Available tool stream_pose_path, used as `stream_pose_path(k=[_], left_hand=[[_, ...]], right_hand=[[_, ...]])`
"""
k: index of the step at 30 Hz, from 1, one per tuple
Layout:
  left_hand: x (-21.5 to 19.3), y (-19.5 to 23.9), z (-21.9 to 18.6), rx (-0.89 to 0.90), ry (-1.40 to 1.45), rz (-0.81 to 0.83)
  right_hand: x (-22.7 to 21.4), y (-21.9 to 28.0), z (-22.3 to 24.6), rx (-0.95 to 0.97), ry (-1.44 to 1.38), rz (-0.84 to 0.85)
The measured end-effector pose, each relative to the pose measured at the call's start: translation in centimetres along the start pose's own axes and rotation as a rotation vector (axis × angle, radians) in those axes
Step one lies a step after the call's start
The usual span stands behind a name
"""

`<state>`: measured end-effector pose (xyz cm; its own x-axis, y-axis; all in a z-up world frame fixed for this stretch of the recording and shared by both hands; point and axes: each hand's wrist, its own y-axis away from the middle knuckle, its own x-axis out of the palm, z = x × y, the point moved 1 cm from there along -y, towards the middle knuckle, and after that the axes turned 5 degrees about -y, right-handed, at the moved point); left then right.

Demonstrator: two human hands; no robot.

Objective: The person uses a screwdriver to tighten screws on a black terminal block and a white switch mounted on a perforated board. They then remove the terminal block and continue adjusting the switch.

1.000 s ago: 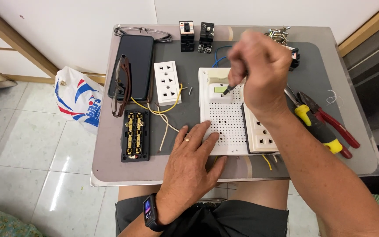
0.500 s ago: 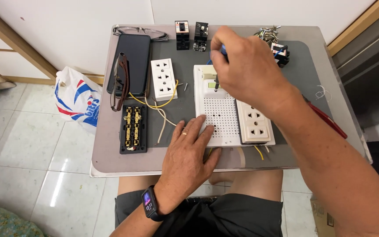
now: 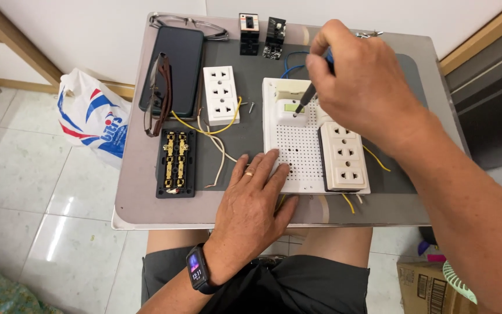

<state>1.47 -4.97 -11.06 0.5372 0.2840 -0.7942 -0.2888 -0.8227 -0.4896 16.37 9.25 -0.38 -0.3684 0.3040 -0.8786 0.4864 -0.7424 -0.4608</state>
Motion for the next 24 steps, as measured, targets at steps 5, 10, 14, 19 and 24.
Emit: stream_pose_path(k=[5, 10, 14, 19, 24], left_hand=[[0.1, -0.1, 0.0, 0.001, 0.004, -0.007], [0.1, -0.1, -0.1, 0.015, -0.006, -0.029], [0.3, 0.0, -0.1, 0.016, -0.017, -0.035], [-0.1, -0.1, -0.2, 0.021, -0.016, -0.04], [0.2, -0.2, -0.1, 0.028, -0.011, -0.055]], right_hand=[[-2.1, -0.8, 2.8, 0.142, -0.137, 0.286], [-0.4, -0.5, 1.1, 0.11, -0.067, 0.142], [-0.1, -0.3, 0.2, -0.039, -0.083, 0.062], [-2.4, -1.1, 2.0, 0.11, -0.212, 0.269], [-1.1, -0.2, 0.3, 0.147, -0.162, 0.185]])
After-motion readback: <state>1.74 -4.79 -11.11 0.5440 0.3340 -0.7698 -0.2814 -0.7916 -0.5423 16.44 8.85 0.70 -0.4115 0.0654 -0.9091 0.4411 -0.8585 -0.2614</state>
